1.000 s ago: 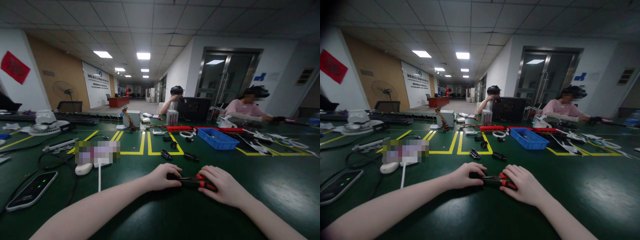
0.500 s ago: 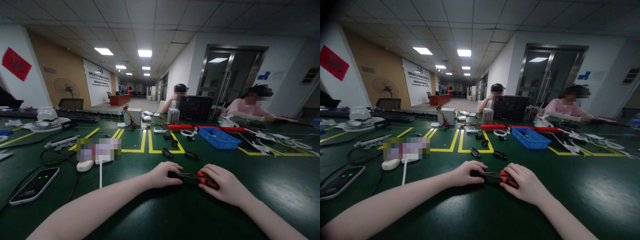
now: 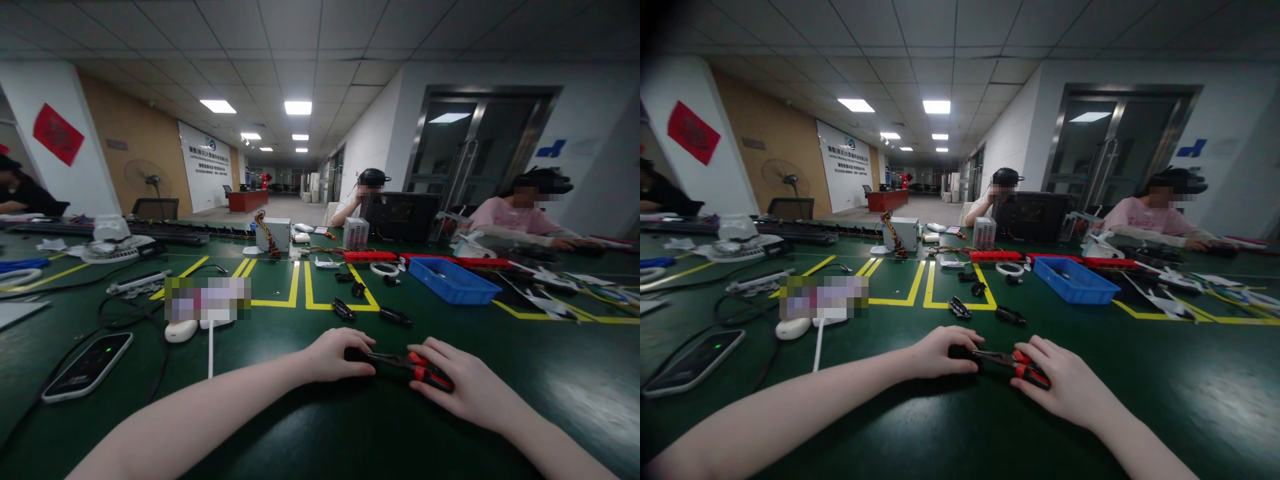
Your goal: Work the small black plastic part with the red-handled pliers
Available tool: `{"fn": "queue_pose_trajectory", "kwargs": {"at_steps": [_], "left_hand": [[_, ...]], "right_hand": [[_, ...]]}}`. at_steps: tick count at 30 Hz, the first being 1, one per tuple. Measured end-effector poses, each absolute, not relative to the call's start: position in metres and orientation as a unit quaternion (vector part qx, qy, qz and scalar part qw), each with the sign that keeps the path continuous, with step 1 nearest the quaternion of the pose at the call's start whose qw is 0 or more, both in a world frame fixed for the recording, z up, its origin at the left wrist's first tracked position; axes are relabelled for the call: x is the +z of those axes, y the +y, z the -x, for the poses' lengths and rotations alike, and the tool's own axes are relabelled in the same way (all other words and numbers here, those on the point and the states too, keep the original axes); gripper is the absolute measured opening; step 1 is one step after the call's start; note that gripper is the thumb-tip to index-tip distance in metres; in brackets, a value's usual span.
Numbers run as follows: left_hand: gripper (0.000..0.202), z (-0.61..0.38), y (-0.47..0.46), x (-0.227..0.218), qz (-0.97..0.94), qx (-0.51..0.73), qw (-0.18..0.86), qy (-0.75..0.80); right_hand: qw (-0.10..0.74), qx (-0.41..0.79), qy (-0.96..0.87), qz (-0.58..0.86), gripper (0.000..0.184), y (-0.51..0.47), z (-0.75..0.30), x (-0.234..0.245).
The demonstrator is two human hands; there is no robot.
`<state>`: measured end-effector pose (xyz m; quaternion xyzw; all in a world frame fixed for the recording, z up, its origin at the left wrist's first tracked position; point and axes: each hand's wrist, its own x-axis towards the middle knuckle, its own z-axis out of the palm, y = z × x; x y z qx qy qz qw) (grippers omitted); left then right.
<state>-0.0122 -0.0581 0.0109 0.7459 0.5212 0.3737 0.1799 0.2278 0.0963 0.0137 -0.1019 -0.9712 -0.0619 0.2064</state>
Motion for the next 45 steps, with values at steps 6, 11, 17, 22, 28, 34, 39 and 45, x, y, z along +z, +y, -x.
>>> {"fn": "queue_pose_trajectory", "kwargs": {"at_steps": [6, 11, 17, 22, 28, 34, 39, 45], "left_hand": [[0.015, 0.014, -0.054, 0.007, -0.747, 0.391, 0.16, 0.513], [0.014, 0.014, -0.056, 0.01, -0.751, 0.377, 0.156, 0.519], [0.012, 0.017, -0.056, 0.011, -0.752, 0.368, 0.161, 0.523], [0.013, 0.018, -0.054, 0.013, -0.76, 0.352, 0.165, 0.521], [0.017, 0.018, -0.056, 0.02, -0.778, 0.313, 0.146, 0.524], [0.028, 0.018, -0.06, 0.022, -0.805, 0.279, 0.12, 0.509], [0.022, 0.017, -0.058, 0.017, -0.808, 0.274, 0.09, 0.514], [0.024, 0.014, -0.055, 0.011, -0.796, 0.288, 0.06, 0.529]], "right_hand": [[0.211, -0.066, -0.971, 0.094, 0.038, 0.096, -0.225, 0.015], [0.229, -0.093, -0.967, 0.06, 0.038, 0.103, -0.225, 0.01], [0.246, -0.145, -0.958, 0.042, 0.044, 0.114, -0.224, 0.0], [0.253, -0.144, -0.956, 0.035, 0.044, 0.113, -0.22, 0.001], [0.296, -0.195, -0.935, 0.006, 0.041, 0.117, -0.222, 0.004], [0.299, -0.205, -0.932, -0.003, 0.038, 0.115, -0.223, 0.006], [0.297, -0.206, -0.932, -0.012, 0.035, 0.112, -0.222, 0.012], [0.288, -0.211, -0.934, -0.012, 0.028, 0.102, -0.219, 0.019]]}}
